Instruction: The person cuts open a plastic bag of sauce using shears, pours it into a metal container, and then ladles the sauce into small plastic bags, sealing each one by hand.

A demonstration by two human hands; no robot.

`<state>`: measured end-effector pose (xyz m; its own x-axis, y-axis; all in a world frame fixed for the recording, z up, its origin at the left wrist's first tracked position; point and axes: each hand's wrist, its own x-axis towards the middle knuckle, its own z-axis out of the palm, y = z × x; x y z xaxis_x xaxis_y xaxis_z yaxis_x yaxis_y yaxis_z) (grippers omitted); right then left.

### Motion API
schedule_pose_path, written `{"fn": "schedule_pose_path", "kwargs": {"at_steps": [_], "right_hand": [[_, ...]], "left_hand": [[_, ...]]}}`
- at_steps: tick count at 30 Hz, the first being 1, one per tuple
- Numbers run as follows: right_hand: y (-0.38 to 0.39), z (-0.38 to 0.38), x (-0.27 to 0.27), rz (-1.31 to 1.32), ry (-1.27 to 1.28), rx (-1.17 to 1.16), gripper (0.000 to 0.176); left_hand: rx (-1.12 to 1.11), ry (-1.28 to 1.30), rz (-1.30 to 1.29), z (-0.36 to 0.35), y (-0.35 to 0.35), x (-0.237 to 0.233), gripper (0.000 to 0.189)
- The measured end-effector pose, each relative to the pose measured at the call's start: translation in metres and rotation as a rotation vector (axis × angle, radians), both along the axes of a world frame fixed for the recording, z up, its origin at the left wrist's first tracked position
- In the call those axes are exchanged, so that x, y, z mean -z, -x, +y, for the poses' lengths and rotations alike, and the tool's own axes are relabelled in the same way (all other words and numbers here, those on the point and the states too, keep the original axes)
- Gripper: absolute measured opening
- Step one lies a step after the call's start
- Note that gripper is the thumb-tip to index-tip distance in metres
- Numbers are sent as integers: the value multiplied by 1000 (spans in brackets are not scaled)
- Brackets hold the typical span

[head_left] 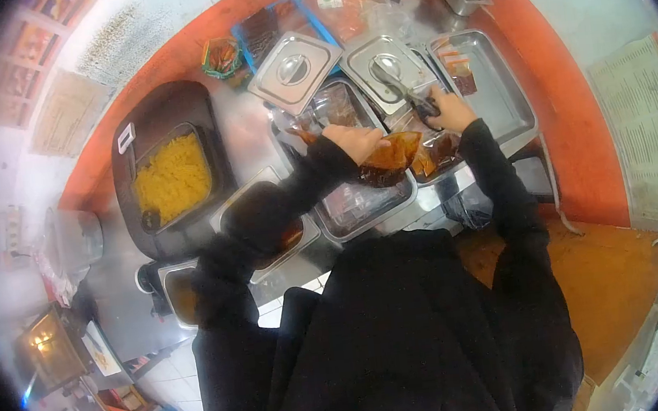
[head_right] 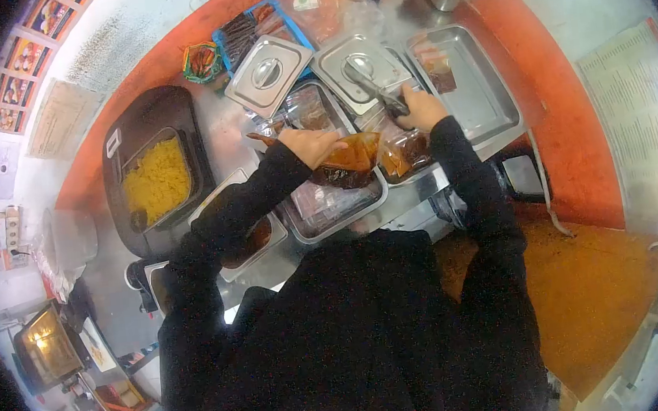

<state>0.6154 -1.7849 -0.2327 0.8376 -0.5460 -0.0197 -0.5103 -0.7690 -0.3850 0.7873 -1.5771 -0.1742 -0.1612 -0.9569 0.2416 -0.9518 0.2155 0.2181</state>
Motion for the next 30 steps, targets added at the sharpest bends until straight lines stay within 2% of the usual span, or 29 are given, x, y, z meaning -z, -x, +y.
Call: {"fn": "schedule_pose_path", "kwargs": {"at_steps": [2,3,5,6,7,9,10,12,13,15,16,21,23,24,30], "right_hand": [[1,-5,-21,-32,-246,-3,44],[8,-6,-29,-38,-247,-1,44],[26,-6,-39,-213,-473,1,46],[35,-2,-39,-408,-637,-22,44],[43,5,-46,-410,-637,-16,44],[61,22,-70,-684,-641,-116,44],[73,29,-82,-685,-641,-113,44],[98,43,-105,-222,-371,79,61],[105,53,-113,-224,-367,84,61],[114,69,-124,-122,204,-155,80],[118,70,-121,-132,123,-151,87],[101,84,-120,-108,104,-269,83],[90,87,-111,-167,146,-339,76],[84,90,-113,-201,154,-356,67],[79,81,-85,-132,196,-352,53]], "left_hand": [[-29,-11,-46,0,0,-1,24],[-27,-12,-52,0,0,-1,24],[-83,-47,-63,0,0,-1,23],[-77,-47,-64,1,1,-2,23],[-84,-26,-54,1,1,-3,22],[-87,-9,-39,3,2,-2,21],[-66,33,-40,4,1,-1,21],[-38,76,-43,5,0,-1,21],[-17,115,-15,5,1,-1,21],[9,156,12,5,3,-2,21],[17,144,-24,6,4,-3,21],[32,89,-67,8,8,-1,19],[44,162,-18,9,13,-5,17],[42,166,-23,10,14,-6,17],[42,216,-7,16,10,0,16]]}}
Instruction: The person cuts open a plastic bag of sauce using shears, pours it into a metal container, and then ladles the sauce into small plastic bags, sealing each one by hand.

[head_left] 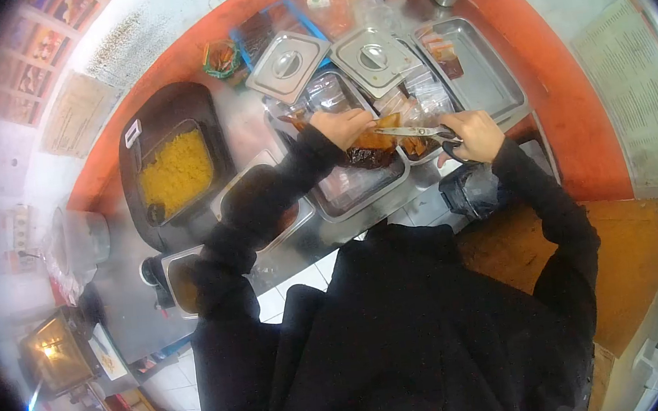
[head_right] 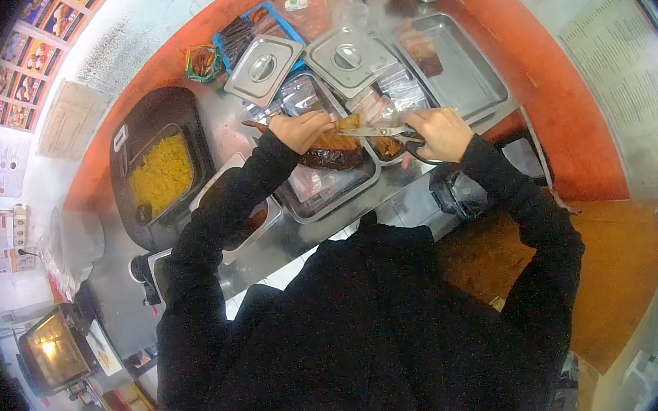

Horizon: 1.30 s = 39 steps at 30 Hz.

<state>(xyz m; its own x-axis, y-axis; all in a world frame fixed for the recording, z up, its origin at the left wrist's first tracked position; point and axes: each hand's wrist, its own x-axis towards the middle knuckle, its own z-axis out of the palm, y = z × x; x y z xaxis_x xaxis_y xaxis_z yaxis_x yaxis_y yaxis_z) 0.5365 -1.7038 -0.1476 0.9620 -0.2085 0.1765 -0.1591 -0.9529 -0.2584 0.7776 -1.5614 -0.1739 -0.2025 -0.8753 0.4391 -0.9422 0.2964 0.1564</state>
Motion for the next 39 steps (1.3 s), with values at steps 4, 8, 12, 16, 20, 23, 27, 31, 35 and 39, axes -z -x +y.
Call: {"fn": "schedule_pose_path", "kwargs": {"at_steps": [4,8,12,16,20,23,27,31,35,39], "right_hand": [[-14,20,-11,-56,-23,-24,41],[-21,24,-9,41,24,-11,35],[-28,23,-7,58,19,-20,33],[-36,30,-11,-67,59,-49,33],[-34,28,-7,120,7,-7,37],[-27,17,-17,103,-1,-10,40],[-16,-30,-19,43,5,76,45],[-52,-75,30,-84,-46,361,44],[-110,-87,78,-144,-26,436,45],[-130,-92,101,-101,-36,365,46]], "left_hand": [[107,25,-42,2,4,-7,12],[128,25,-17,3,3,-10,8],[116,-8,-60,4,1,-14,8],[177,33,-65,1,2,-11,9],[133,29,-56,1,-3,-17,10],[-10,63,15,2,-4,-8,10],[-178,23,154,3,-10,0,12],[-312,-79,357,4,-3,3,11],[-408,-191,495,1,2,-6,8],[-320,-119,372,3,-7,2,12]]}}
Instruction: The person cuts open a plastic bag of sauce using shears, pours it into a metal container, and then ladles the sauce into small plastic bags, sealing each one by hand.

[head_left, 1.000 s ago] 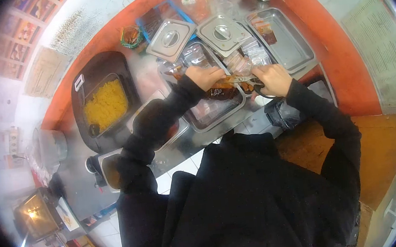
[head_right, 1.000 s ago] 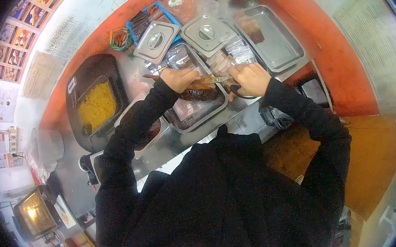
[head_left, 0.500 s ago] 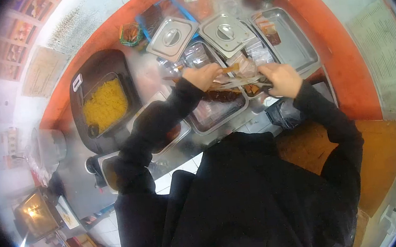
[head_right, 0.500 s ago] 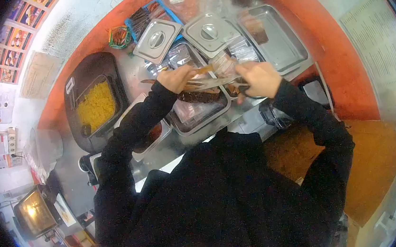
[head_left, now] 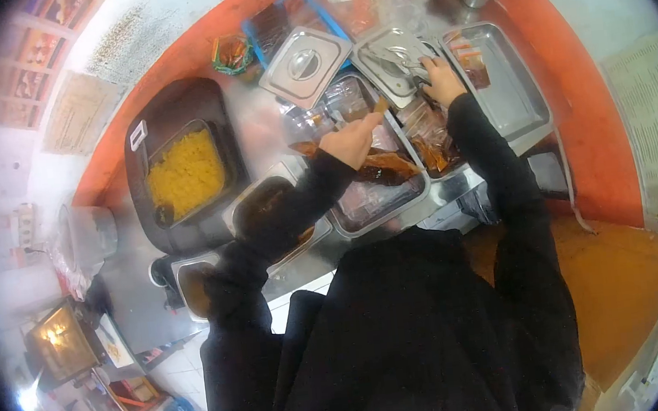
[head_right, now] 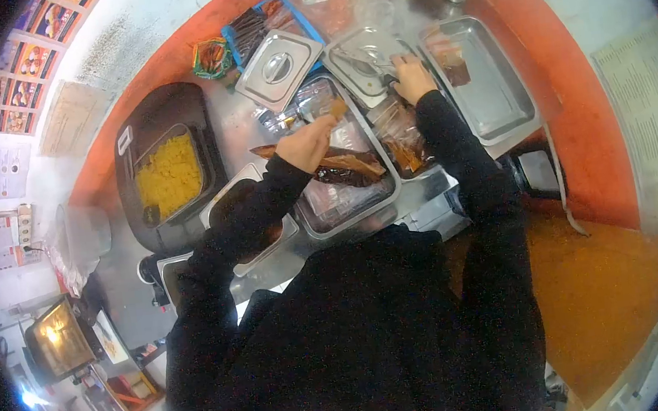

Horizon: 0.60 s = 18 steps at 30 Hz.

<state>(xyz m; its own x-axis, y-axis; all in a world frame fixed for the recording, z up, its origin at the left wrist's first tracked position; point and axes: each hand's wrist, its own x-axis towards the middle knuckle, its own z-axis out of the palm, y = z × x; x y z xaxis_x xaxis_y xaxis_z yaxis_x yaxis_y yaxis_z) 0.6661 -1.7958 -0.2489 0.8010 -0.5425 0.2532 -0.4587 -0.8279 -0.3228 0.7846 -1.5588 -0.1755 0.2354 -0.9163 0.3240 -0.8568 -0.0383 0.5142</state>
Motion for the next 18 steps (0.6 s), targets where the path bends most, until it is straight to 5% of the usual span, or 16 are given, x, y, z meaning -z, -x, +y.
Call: {"fn": "schedule_pose_path", "kwargs": {"at_steps": [4,8,10,14,18], "right_hand": [[7,13,-11,-86,83,-120,34],[34,81,-75,-181,-726,-408,46],[40,119,-77,-292,-569,-493,52],[58,140,-65,-287,-647,-437,56],[53,168,-57,-482,-468,-251,37]], "left_hand": [[31,-47,47,9,-4,2,15],[17,51,164,5,-5,5,13],[-2,69,197,2,-8,3,12],[-46,50,165,5,-18,2,11],[-79,3,219,6,-27,3,11]]}}
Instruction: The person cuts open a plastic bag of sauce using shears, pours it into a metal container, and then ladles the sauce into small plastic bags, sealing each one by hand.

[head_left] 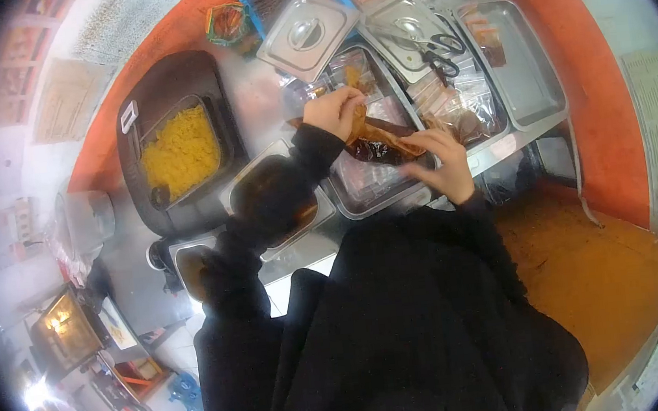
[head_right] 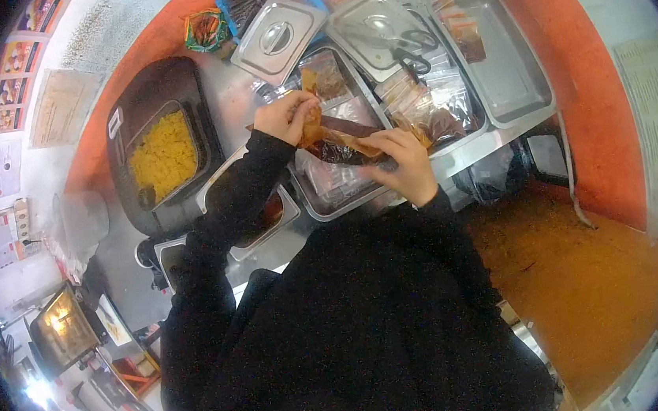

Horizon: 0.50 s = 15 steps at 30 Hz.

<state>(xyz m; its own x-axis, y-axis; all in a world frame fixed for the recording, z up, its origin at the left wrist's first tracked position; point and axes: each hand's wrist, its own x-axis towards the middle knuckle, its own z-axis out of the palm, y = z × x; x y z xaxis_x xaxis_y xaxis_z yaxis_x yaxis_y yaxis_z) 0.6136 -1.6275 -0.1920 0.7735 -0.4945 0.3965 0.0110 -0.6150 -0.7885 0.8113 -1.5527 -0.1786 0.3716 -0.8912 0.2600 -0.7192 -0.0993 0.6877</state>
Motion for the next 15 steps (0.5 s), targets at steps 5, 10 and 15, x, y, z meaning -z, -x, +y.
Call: {"fn": "schedule_pose_path", "kwargs": {"at_steps": [5,10,15], "right_hand": [[3,-2,20,-32,-200,316,11],[0,-8,38,-157,-390,345,10],[5,-17,2,-217,-303,342,11]], "left_hand": [[45,-261,-129,19,5,-26,22],[197,-63,-598,35,-5,-27,19],[81,117,-637,32,-1,-47,11]]}}
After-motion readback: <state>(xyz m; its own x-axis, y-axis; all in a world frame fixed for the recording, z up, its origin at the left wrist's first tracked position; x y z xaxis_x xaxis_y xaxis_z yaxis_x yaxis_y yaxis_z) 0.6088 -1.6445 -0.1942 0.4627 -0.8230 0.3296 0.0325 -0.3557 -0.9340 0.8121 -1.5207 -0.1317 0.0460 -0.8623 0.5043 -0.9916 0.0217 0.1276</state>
